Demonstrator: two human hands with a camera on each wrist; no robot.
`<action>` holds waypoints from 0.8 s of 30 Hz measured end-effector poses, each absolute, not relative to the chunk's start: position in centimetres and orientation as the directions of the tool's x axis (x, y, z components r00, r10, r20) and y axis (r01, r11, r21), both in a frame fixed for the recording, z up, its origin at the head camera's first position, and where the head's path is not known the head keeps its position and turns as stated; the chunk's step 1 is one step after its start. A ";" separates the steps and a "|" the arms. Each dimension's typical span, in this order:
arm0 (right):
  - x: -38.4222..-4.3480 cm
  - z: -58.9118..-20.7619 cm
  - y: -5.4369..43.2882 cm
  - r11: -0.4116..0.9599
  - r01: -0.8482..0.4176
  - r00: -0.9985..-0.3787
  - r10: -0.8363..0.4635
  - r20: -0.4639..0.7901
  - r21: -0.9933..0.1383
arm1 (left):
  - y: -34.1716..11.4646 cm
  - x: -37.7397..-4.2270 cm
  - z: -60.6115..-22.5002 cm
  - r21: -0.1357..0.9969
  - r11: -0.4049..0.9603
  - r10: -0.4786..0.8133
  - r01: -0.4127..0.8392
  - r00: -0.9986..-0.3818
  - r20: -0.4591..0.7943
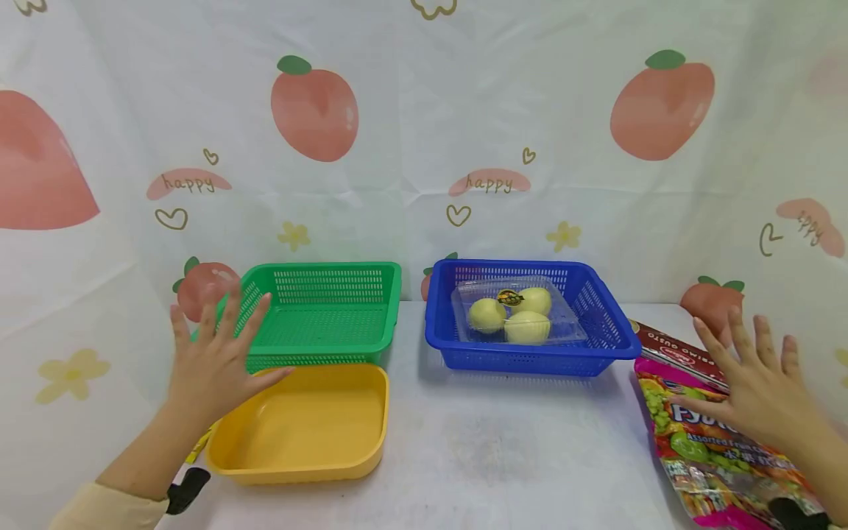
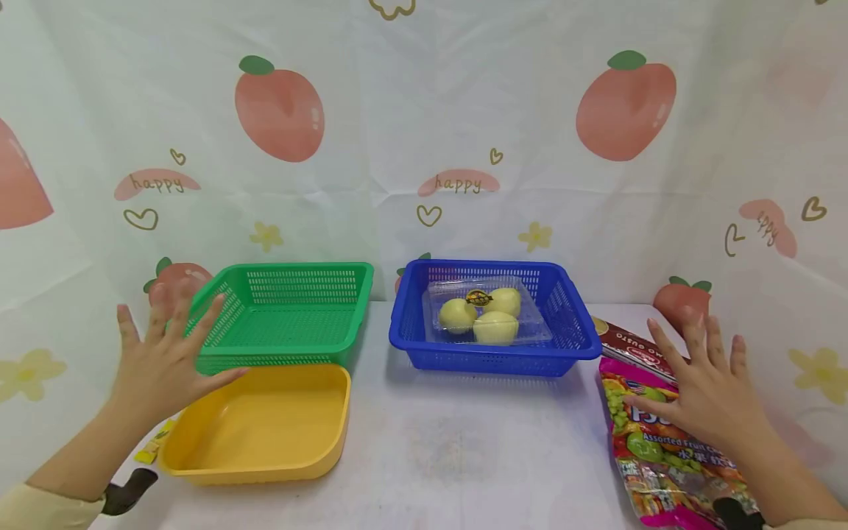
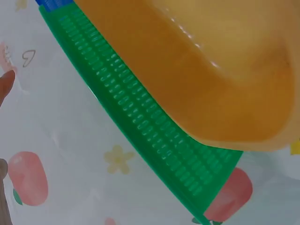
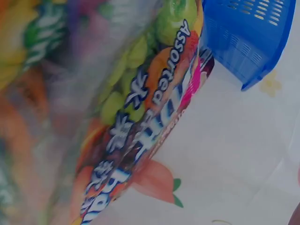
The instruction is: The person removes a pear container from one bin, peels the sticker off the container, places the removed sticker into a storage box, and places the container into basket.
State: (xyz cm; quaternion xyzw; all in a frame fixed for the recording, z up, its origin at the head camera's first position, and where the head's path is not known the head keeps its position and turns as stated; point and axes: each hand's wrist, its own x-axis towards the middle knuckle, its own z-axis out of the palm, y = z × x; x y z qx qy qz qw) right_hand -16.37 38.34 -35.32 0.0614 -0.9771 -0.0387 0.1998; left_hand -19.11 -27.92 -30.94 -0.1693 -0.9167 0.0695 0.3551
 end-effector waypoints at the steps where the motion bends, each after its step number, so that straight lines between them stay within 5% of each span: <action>1: -16.5 -35.2 38.3 0.989 -0.108 -0.910 -0.139 0.390 0.099 | -27.8 -19.3 -30.9 -0.256 0.929 0.370 0.266 -0.681 0.632; 8: -17.6 -34.0 37.9 0.992 -0.110 -0.908 -0.122 0.400 0.054 | -26.7 -20.5 -30.6 -0.288 0.912 0.410 0.293 -0.645 0.645; 24: -20.4 -33.6 36.4 0.984 -0.177 -0.905 -0.152 0.396 -0.028 | -24.9 -23.2 -30.3 -0.282 0.929 0.356 0.238 -0.780 0.514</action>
